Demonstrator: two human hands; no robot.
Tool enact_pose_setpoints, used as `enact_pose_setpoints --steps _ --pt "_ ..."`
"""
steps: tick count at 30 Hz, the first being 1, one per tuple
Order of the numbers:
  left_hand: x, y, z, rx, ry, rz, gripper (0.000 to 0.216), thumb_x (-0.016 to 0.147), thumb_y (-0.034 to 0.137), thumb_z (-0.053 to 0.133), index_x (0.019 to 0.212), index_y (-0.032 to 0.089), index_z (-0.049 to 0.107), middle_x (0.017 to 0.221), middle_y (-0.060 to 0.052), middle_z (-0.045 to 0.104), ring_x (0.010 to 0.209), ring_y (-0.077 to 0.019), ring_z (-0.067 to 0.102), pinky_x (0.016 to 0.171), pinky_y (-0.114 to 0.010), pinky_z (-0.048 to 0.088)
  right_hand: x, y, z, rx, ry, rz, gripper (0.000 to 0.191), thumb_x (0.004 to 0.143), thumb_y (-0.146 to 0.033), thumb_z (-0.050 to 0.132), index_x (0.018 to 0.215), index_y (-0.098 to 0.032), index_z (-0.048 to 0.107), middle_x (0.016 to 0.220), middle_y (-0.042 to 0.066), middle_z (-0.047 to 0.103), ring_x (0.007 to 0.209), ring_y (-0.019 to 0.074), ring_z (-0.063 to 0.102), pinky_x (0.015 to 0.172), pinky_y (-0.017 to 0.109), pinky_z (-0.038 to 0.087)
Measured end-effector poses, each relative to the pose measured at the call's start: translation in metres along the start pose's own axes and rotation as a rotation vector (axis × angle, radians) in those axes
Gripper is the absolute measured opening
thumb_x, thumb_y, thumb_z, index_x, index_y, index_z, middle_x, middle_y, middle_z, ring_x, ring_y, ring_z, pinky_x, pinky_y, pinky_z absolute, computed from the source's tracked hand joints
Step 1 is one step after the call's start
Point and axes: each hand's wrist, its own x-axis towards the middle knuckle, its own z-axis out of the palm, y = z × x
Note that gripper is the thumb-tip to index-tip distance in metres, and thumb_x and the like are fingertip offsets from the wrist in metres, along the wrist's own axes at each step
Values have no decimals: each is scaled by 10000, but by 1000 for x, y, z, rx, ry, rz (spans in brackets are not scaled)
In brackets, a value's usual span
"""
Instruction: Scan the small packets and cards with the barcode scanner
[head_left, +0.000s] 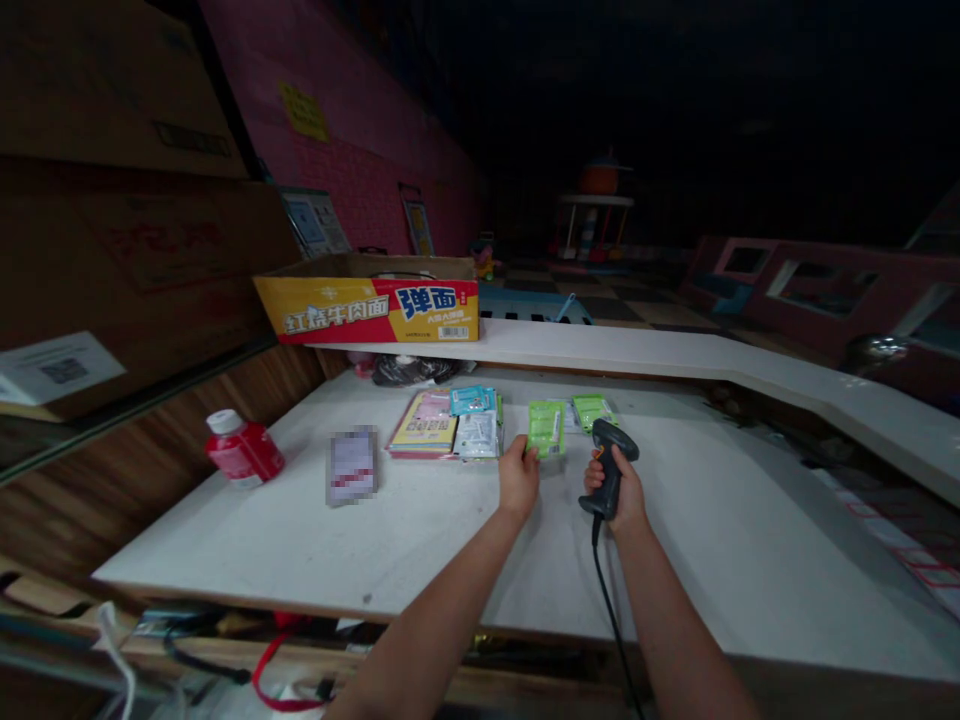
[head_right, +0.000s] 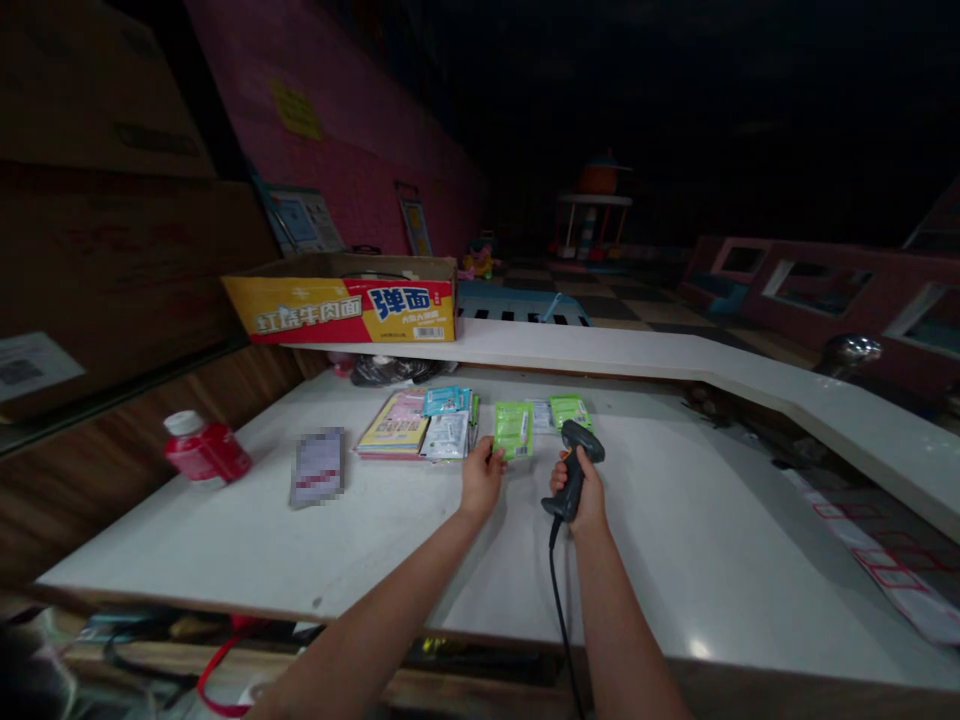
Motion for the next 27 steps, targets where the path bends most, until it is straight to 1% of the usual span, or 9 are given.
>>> enact_pose_setpoints --steps 3,7,10,13,15,18,22,25,27 --pt "4 9 -28 -45 96 -15 130 871 265 449 892 190 554 734 -5 585 627 -136 547 584 -234 438 -1 2 -2 -1 -5 -4 328 686 -404 781 800 -183 567 559 -65 481 431 58 441 377 145 413" --pt "27 17 -99 187 333 31 177 866 256 460 923 175 606 847 -51 663 803 -184 603 739 -279 467 -3 2 -3 18 -13 3 318 694 -401 771 806 -187 566 572 -60 479 436 65 450 373 156 424" --pt "42 18 -148 466 417 -111 218 849 216 474 967 156 647 936 -103 698 884 -236 632 764 -310 452 -3 2 -2 60 0 34 279 715 -367 752 818 -184 568 570 -60 476 426 60 442 366 149 419" --pt "48 15 -174 650 390 -246 301 874 223 456 1078 137 659 985 -145 710 910 -270 647 741 -323 439 -3 2 -1 63 8 43 262 725 -352 742 829 -183 570 570 -62 469 422 63 441 361 153 420" --pt "47 13 -180 741 332 -282 331 888 218 438 1115 124 660 991 -161 709 919 -276 649 742 -325 433 -2 2 -2 51 1 42 273 718 -354 749 830 -180 570 574 -61 467 425 65 447 363 157 425" --pt "40 14 -180 924 283 -266 354 913 242 411 1118 117 671 979 -176 692 938 -289 632 792 -351 426 -3 2 -3 30 -15 35 292 708 -365 760 826 -180 567 574 -59 463 432 70 459 368 161 431" --pt "23 16 -170 1118 343 -109 367 918 291 435 1194 167 642 1149 -172 616 1071 -319 541 867 -411 407 -2 2 -5 24 -18 43 266 730 -365 740 822 -190 562 572 -57 462 433 73 460 367 161 434" --pt "11 14 -162 1137 232 40 352 923 304 449 1216 232 630 1241 -140 570 1133 -315 480 918 -441 382 -2 2 -5 36 -7 48 251 740 -357 728 824 -188 563 576 -53 468 434 69 458 369 156 435" --pt "5 11 -158 1127 164 75 341 929 309 444 1206 248 636 1227 -132 574 1125 -307 473 939 -449 367 -2 2 -5 24 -13 43 256 738 -362 732 822 -189 562 579 -52 468 436 71 462 370 159 437"
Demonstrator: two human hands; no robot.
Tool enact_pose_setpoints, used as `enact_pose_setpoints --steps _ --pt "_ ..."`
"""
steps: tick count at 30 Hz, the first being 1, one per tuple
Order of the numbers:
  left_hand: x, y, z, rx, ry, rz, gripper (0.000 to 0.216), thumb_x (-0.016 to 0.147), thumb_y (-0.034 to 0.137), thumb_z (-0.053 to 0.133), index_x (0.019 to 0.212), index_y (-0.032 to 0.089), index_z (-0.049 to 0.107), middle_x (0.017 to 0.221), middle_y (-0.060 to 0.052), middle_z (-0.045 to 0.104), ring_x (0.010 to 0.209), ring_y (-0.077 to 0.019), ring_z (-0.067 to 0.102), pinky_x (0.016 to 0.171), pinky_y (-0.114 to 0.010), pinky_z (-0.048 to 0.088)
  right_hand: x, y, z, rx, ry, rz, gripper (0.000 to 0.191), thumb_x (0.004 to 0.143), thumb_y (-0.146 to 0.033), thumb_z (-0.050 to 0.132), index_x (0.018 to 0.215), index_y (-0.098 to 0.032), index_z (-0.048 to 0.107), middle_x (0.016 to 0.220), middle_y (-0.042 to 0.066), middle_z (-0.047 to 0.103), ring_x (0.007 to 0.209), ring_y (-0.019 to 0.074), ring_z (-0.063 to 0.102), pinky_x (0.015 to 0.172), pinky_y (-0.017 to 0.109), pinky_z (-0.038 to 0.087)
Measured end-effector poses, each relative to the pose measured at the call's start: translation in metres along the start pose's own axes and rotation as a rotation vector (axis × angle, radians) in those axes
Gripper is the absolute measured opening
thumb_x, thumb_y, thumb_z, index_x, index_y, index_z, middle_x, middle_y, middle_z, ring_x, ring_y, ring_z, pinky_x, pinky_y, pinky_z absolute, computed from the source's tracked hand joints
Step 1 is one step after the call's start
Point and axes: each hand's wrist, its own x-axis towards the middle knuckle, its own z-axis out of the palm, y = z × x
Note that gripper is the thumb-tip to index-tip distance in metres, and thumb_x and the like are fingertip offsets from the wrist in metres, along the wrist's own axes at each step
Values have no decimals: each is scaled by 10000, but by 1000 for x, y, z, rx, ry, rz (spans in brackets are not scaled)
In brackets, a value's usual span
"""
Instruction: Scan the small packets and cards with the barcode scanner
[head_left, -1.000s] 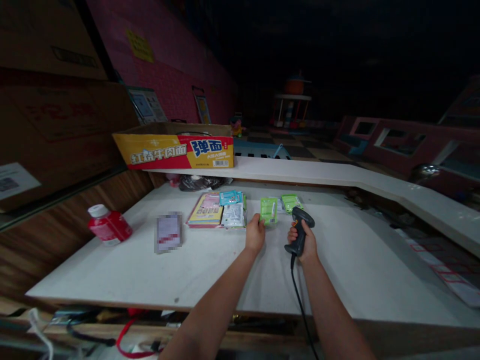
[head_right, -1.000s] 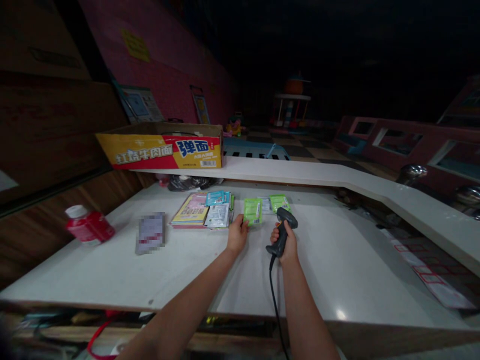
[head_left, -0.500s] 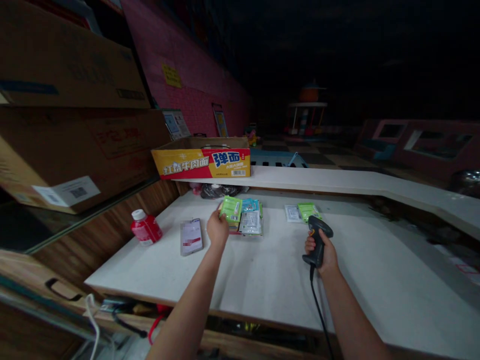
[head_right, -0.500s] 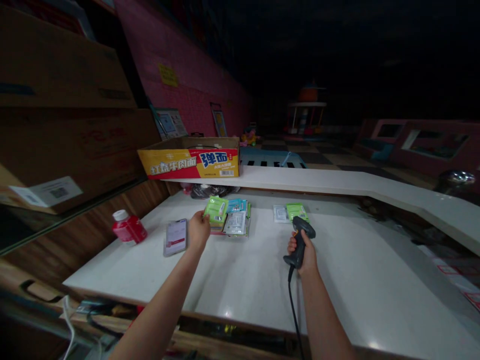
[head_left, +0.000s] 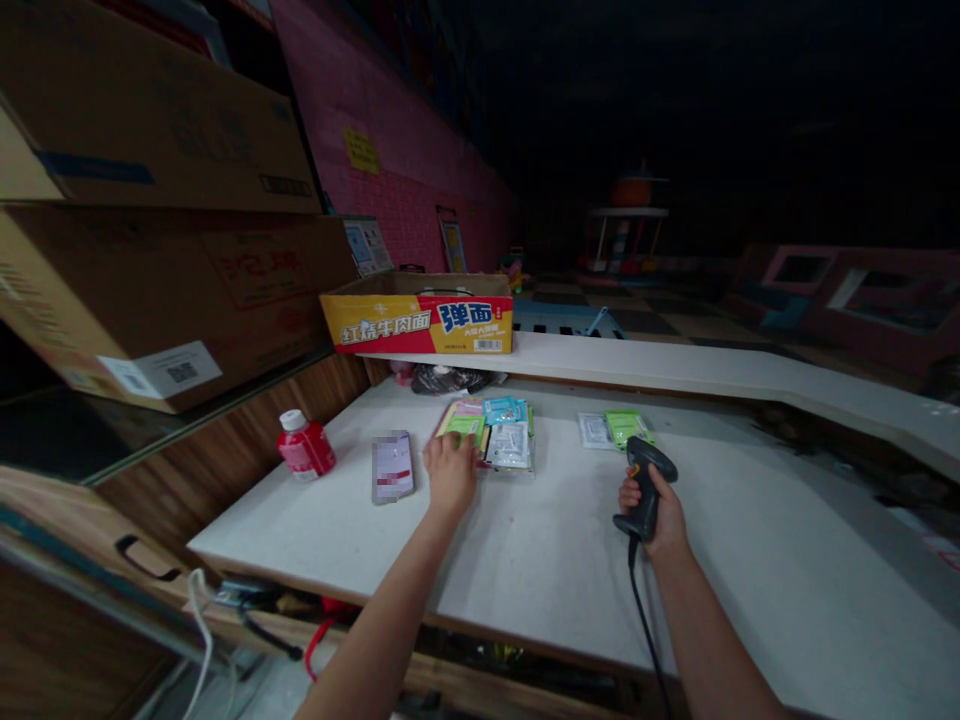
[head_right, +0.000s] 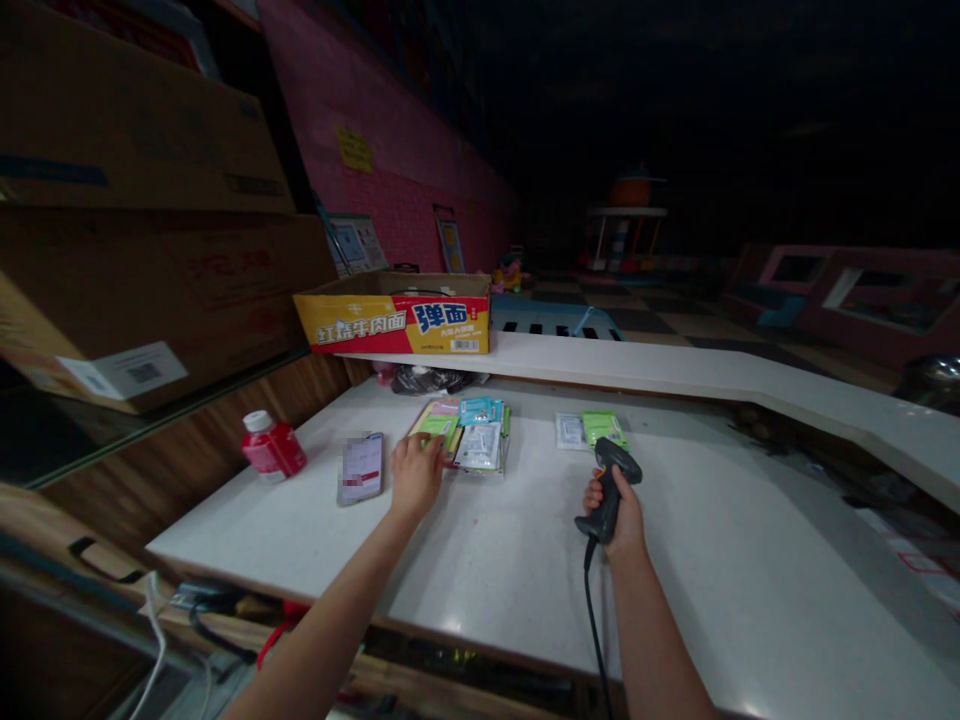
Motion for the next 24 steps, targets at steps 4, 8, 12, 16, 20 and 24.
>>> enact_pose_setpoints --steps 4,8,12,16,20,24 --pt "-3 2 2 -24 -30 -1 340 926 309 454 1210 251 631 1200 -135 578 1112 -302 480 945 -459 364 -2 0 2 6 -4 -5 264 725 -363 742 810 -188 565 579 -55 469 434 69 463 372 158 433" --pt "-1 13 -1 -57 14 16 325 920 291 463 1184 215 636 1231 -145 563 1131 -312 472 956 -473 371 -2 0 5 25 7 -10 278 707 -362 759 802 -182 569 565 -59 474 431 60 454 377 145 421" --pt "1 47 2 -222 56 199 298 922 248 455 1163 211 625 1219 -125 566 1140 -285 470 995 -454 374 -1 -1 8 -39 9 -40 312 691 -404 767 780 -183 564 563 -62 464 419 62 446 370 161 410" --pt "3 96 18 -391 -9 391 273 913 218 458 1131 224 623 1183 -104 568 1141 -262 475 1010 -456 377 0 -1 10 -70 6 -70 346 684 -453 761 784 -190 559 559 -66 458 411 67 446 361 172 398" --pt "11 141 49 -515 -121 443 257 873 178 505 1087 207 643 1088 -106 597 1093 -259 503 977 -431 400 1 0 10 -101 10 -118 400 665 -508 765 791 -199 544 542 -71 463 411 69 448 366 169 386" --pt "31 181 84 -584 -224 365 244 819 132 538 1019 157 676 1020 -128 646 1031 -262 554 961 -405 402 2 1 12 -84 106 -195 432 620 -527 781 791 -193 566 535 -65 493 411 71 451 367 177 375"
